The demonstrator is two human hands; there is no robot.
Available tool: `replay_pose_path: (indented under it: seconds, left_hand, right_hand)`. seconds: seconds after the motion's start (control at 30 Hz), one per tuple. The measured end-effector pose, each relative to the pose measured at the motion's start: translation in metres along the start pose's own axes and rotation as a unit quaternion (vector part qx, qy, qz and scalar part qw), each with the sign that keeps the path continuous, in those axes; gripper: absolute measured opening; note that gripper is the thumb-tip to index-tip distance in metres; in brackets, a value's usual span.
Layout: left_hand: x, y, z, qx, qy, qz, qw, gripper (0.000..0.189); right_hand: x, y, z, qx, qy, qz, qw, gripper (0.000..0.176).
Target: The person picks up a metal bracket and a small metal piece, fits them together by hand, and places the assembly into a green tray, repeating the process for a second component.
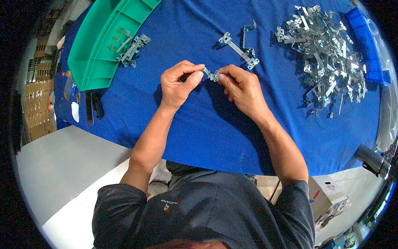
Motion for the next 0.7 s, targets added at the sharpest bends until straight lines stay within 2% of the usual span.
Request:
replay_pose_path:
  seconds: [0.13, 0.23, 0.33, 0.43, 0.47, 0.53, 0.67, 0.7]
  left_hand:
    - [0.003, 0.002, 0.002, 0.000, 0.020, 0.010, 1.000, 0.011]
    - [0.006, 0.006, 0.002, -0.023, 0.027, 0.022, 0.999, 0.010]
    - [0.007, 0.010, 0.002, -0.048, 0.027, 0.022, 0.998, 0.010]
    - [0.007, 0.012, 0.001, -0.068, 0.002, 0.021, 0.997, 0.012]
    - [0.007, 0.012, 0.001, -0.074, -0.010, 0.021, 0.997, 0.012]
    - [0.007, 0.007, 0.002, -0.039, 0.020, 0.029, 0.999, 0.011]
    - [0.005, -0.006, 0.000, 0.045, 0.036, 0.016, 0.998, 0.011]
    - [0.004, -0.005, 0.000, 0.035, 0.020, 0.014, 0.999, 0.011]
  right_hand:
    - [-0.003, -0.002, 0.002, -0.002, -0.021, 0.106, 0.994, 0.021]
    - [0.001, -0.002, 0.003, -0.029, -0.004, 0.142, 0.990, 0.023]
    - [0.001, 0.000, 0.001, -0.042, 0.005, 0.077, 0.996, 0.021]
    - [0.002, -0.006, 0.001, 0.007, -0.020, 0.070, 0.997, 0.019]
    - [0.005, -0.008, 0.001, 0.024, -0.019, 0.107, 0.994, 0.019]
    - [0.009, -0.012, 0.002, 0.056, -0.019, 0.180, 0.982, 0.018]
    - [-0.003, -0.002, -0.001, 0.007, -0.010, 0.017, 1.000, 0.018]
    - [-0.005, -0.002, -0.001, 0.006, -0.013, 0.000, 1.000, 0.018]
Point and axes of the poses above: each hand's wrist, its own z-axis towards the middle knuckle, its own y-axis out of the palm, x = y × z, the point moved 8 cm from there along z, towards the middle knuckle, and after that the axes turned 4 degrees about -x, right-handed, at the moved point
